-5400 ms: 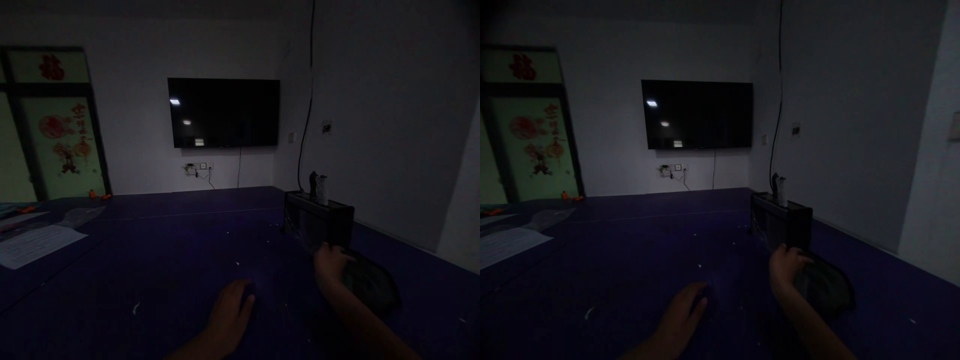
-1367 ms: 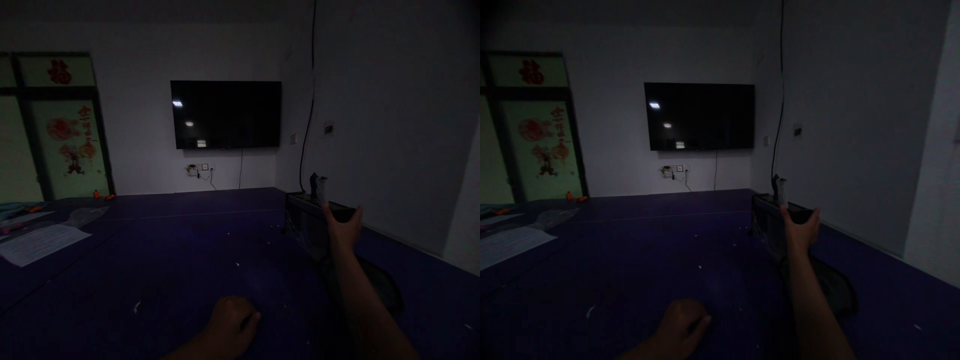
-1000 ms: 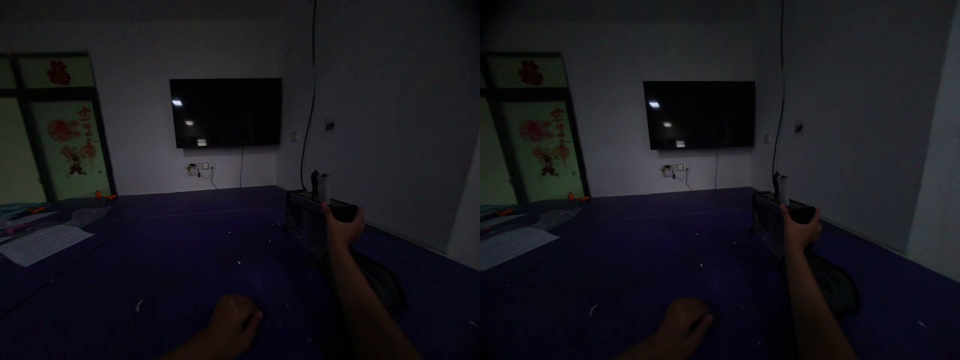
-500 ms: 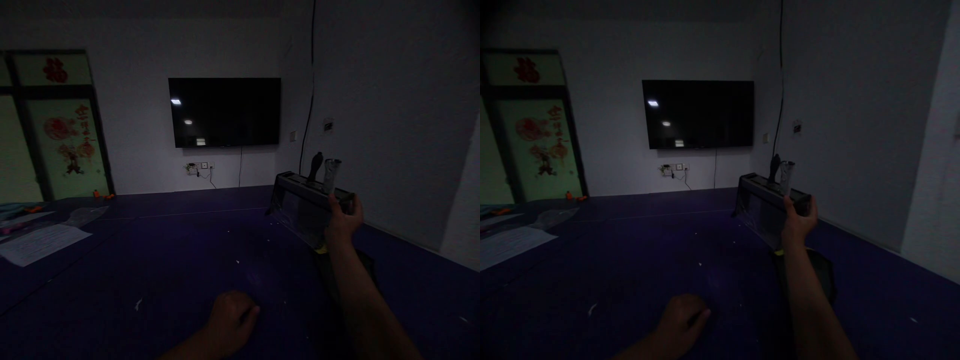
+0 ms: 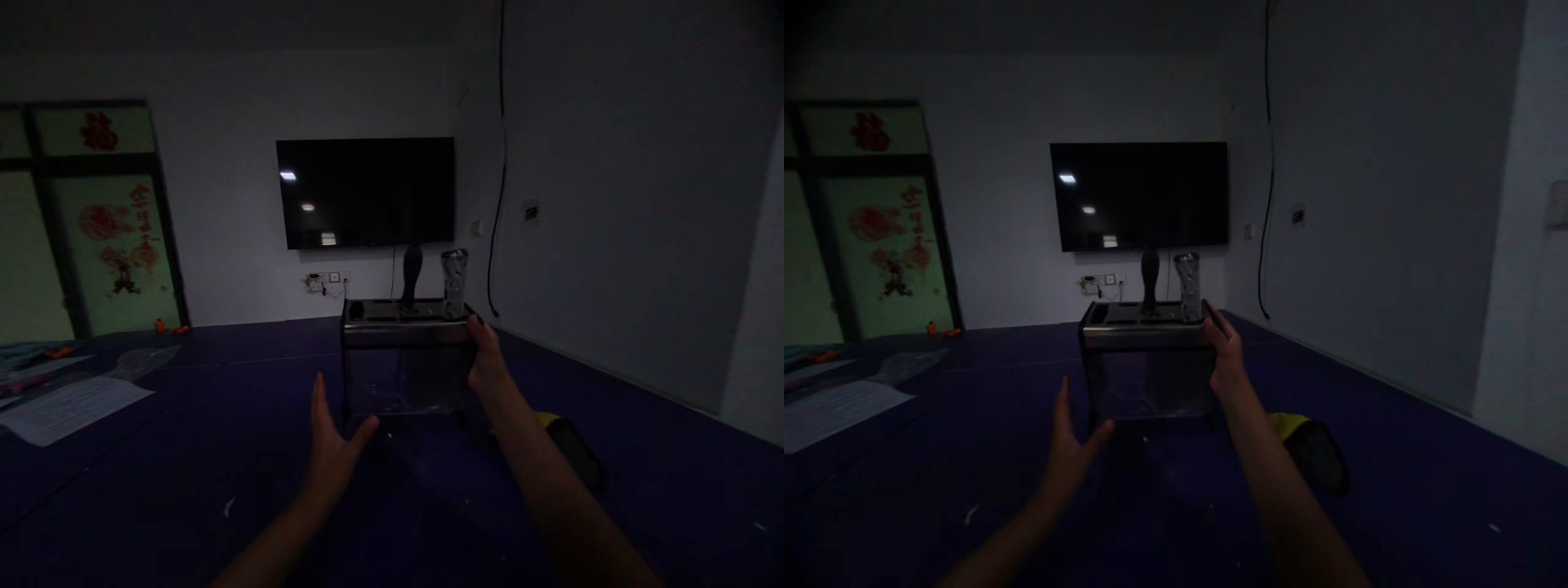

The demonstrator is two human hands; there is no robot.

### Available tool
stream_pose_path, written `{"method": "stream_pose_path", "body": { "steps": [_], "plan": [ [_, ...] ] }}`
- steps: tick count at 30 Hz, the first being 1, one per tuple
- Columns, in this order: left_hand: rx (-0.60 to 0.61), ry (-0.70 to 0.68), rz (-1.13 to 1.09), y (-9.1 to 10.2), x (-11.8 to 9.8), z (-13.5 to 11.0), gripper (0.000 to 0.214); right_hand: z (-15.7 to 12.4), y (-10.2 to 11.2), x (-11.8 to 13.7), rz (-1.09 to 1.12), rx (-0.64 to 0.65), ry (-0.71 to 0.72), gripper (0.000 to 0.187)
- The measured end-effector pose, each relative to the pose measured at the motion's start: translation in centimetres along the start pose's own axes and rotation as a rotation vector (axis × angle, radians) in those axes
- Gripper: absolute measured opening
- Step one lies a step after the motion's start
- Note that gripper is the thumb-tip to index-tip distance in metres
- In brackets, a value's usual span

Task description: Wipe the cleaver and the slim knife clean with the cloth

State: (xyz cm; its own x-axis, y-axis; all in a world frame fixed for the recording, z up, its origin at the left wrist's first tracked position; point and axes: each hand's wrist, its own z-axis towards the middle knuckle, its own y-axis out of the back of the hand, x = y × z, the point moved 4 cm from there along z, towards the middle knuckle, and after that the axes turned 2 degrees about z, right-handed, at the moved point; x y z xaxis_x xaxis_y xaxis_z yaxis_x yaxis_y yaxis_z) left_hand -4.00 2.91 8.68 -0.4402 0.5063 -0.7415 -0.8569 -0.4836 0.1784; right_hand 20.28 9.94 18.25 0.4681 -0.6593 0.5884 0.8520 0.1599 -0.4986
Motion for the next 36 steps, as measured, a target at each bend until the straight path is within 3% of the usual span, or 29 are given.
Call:
{"method": "stream_pose_path", "body": {
  "steps": [2,5,10,13,16,18,20,24,27,30,36],
  "plan": [
    [-0.02,-0.033,-0.072,1.4,-0.5,1.8,0.097,-1.1,-1.7,-1.2,0.12,0.067,-0.149,0.057],
    [-0.001,-0.007,-0.205,3.1,-0.8,3.3,0.084,-2.4,-3.6,-2.4,0.203,0.13,-0.291,0.059],
    [-0.046,0.096,-0.433,4.1,-0.8,3.5,0.076,-2.8,-4.1,-4.1,0.193,0.167,-0.393,0.061],
    [-0.111,0.065,-0.418,4.5,-1.0,3.7,0.077,-2.5,-4.0,-4.2,0.136,0.221,-0.362,0.063],
    [-0.192,-0.007,-0.337,5.2,-1.0,4.2,0.079,-1.5,-3.2,-3.0,-0.086,0.243,-0.21,0.066],
    [-0.268,-0.038,-0.291,5.8,-0.5,4.7,0.078,-0.5,-1.8,-2.0,-0.402,0.199,-0.139,0.063],
    [-0.342,-0.049,-0.254,6.5,0.4,5.2,0.079,0.6,0.3,-1.3,-0.887,0.169,-0.123,0.057],
    [-0.515,-0.049,-0.139,8.2,3.1,6.4,0.083,2.1,5.9,-0.3,-1.204,0.087,-0.249,0.05],
    [-0.617,-0.019,-0.072,9.6,5.3,7.1,0.085,2.3,9.5,0.0,-1.359,0.07,-0.404,0.039],
    [-0.657,0.021,-0.038,10.5,7.2,7.4,0.082,2.1,11.8,0.2,-1.431,0.101,-0.57,0.03],
    [-0.712,0.051,0.125,11.6,8.6,7.1,0.082,0.9,15.0,1.0,-1.487,0.093,-0.866,0.046]
  ]
}}
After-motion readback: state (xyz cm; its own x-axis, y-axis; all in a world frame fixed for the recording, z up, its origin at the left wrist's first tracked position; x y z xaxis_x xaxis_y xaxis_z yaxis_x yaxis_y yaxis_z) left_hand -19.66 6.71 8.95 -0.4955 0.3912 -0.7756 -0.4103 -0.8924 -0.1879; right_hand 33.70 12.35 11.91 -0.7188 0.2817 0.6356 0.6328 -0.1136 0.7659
